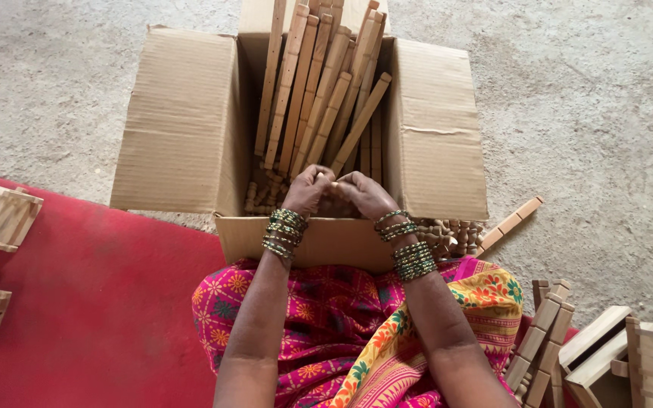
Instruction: The person sits on the floor and repeatedly picks small wooden pieces from a cardboard box, then fits them together by hand to form short assembled units. The person places the assembled units back into the box and continues the process with additional pieces.
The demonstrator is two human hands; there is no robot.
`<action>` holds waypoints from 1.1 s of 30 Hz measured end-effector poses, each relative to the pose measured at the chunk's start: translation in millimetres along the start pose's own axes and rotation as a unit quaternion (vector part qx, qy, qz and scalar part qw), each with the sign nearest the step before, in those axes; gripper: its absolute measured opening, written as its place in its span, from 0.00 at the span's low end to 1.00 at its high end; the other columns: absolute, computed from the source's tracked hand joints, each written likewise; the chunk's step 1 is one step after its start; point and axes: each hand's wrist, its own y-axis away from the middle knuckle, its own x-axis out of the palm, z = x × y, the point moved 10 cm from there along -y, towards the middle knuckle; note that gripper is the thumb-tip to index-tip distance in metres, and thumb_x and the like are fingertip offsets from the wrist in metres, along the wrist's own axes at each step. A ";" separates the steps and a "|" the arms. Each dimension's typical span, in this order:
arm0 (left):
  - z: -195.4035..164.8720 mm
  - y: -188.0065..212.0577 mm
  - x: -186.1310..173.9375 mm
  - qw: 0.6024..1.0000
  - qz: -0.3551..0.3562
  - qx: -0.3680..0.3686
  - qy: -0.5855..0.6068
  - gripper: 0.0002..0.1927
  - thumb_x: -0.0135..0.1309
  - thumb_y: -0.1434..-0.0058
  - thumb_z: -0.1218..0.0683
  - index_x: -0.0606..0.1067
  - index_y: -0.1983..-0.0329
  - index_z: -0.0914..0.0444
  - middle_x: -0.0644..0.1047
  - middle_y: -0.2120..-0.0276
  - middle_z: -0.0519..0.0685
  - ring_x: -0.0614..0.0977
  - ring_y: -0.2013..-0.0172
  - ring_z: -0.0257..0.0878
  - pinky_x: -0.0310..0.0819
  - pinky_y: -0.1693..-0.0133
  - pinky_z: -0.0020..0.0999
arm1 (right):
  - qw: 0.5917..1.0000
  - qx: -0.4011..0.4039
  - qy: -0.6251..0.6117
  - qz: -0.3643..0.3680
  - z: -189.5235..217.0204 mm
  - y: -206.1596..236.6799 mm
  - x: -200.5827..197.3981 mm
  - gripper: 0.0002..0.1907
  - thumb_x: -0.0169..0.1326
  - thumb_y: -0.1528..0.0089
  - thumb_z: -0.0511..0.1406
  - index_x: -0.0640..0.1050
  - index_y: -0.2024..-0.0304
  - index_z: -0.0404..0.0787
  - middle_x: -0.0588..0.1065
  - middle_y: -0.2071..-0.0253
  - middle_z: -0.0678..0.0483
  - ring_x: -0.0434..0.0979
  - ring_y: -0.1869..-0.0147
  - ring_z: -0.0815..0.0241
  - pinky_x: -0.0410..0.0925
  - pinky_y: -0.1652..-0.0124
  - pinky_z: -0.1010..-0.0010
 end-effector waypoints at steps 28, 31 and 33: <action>-7.6 -2.1 12.6 0.993 0.073 0.074 0.055 0.11 0.60 0.35 0.55 0.74 0.53 0.62 0.79 0.67 0.43 0.80 0.69 0.28 0.78 0.70 0.22 | 0.996 0.031 -0.082 0.017 -12.4 -4.1 1.4 0.19 0.47 0.29 0.44 0.79 0.56 0.35 0.79 0.70 0.57 0.77 0.70 0.69 0.72 0.70 0.78; 6.8 -5.1 3.0 1.000 0.026 0.001 0.010 0.11 0.58 0.34 0.53 0.74 0.55 0.64 0.81 0.69 0.44 0.82 0.73 0.30 0.75 0.76 0.23 | 0.999 -0.002 -0.026 -0.040 -8.1 -2.2 -11.4 0.17 0.50 0.29 0.43 0.77 0.57 0.34 0.77 0.70 0.59 0.75 0.69 0.71 0.71 0.71 0.79; 14.0 -5.2 -4.3 0.999 -0.015 -0.038 -0.029 0.13 0.57 0.32 0.51 0.74 0.56 0.66 0.80 0.71 0.46 0.79 0.76 0.32 0.70 0.80 0.25 | 0.999 -0.025 -0.014 -0.018 -1.5 2.8 -6.4 0.14 0.56 0.33 0.41 0.77 0.53 0.37 0.77 0.70 0.59 0.72 0.69 0.72 0.68 0.72 0.79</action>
